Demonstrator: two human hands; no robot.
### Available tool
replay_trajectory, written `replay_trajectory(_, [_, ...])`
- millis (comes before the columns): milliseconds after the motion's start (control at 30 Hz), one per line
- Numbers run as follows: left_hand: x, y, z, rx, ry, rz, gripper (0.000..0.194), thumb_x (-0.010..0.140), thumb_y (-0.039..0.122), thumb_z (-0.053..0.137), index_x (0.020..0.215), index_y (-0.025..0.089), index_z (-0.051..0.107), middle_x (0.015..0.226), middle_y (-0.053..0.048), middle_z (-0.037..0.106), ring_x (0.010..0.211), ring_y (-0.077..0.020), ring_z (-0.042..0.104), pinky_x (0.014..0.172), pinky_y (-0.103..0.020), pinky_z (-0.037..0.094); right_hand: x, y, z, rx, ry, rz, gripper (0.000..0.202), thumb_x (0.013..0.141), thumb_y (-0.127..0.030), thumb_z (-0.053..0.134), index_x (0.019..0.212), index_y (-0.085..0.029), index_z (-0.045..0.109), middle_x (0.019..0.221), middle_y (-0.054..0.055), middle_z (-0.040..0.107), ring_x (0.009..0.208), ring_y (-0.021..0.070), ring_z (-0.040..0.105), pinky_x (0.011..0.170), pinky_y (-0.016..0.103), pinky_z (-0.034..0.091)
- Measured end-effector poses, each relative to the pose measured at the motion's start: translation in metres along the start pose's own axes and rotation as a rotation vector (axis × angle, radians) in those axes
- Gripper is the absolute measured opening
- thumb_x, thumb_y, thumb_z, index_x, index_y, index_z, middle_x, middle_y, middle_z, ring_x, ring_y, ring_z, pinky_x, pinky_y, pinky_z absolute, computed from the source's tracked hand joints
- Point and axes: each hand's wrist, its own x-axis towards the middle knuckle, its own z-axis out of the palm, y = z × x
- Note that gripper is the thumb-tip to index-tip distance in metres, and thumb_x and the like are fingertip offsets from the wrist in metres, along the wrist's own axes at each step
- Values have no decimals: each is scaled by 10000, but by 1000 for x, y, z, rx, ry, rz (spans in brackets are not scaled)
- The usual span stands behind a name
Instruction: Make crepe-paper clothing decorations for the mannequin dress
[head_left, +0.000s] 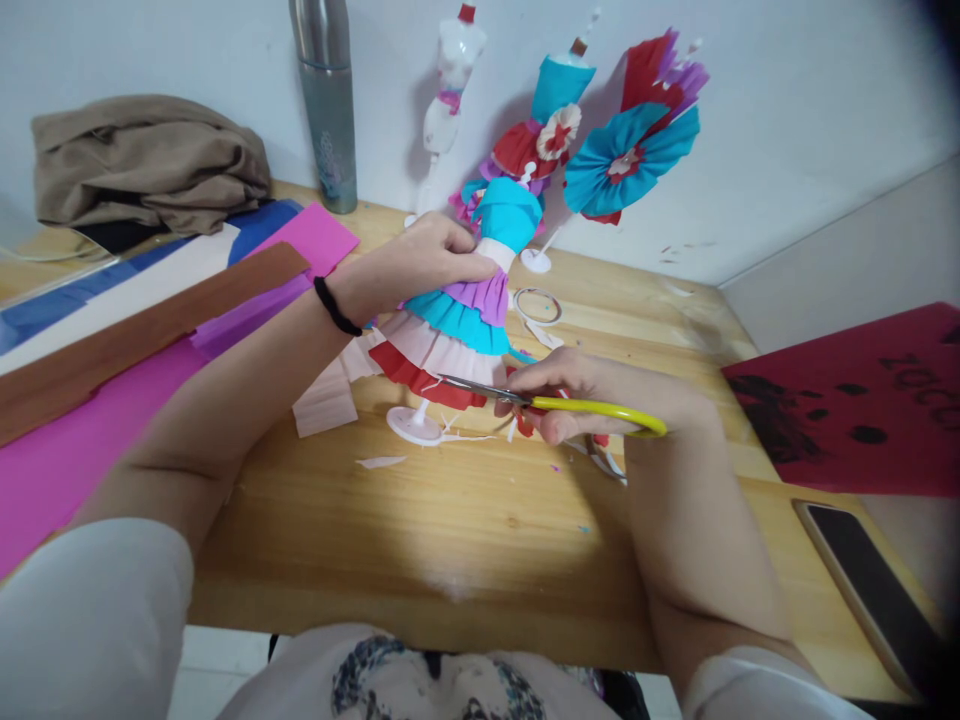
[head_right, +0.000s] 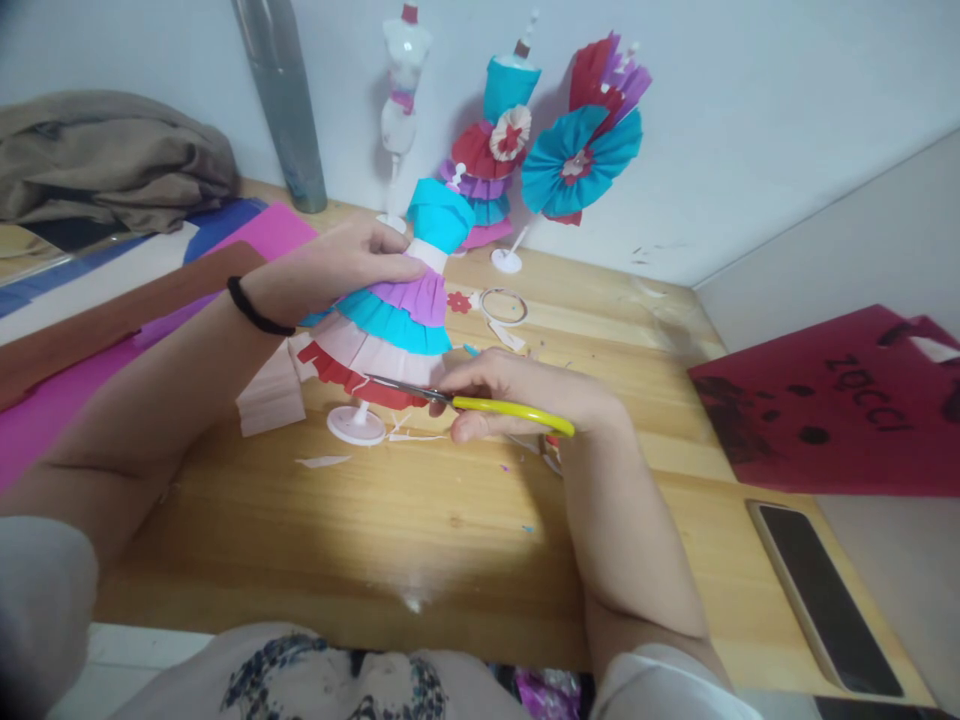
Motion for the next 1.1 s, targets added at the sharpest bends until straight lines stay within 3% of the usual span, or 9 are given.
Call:
replay_trajectory(267, [1,0,1,-3,-2,0,459,862,192,594,555,204,253,613,39,182,575,-76,187,511,-270,115,-1,0,-1,3,11,25,631,805,-723,630,1010,-132,705,751,25,604,731,162,528,668,285,432])
replay_trajectory(467, [1,-3,0,-6,-15,-6,396,869,216,592,556,187,351,609,43,205,570,-78,192,533,-276,109,-1,-1,-1,-22,-1,44,582,823,-721,612,939,-157,693,720,14,612,681,150,519,624,272,414])
replay_trajectory(633, [2,-2,1,25,-7,-17,445,875,246,600,555,198,295,610,45,188,575,-74,186,533,-270,105,-1,-3,-2,-41,14,7,615,832,-726,595,966,-135,699,714,8,614,657,133,520,626,266,417])
replay_trajectory(1100, [0,4,1,43,66,-71,428,838,211,589,542,200,279,588,49,171,565,-64,186,513,-251,99,-3,1,-2,-73,38,80,527,817,-685,646,863,-160,680,645,-18,575,560,108,456,521,249,357])
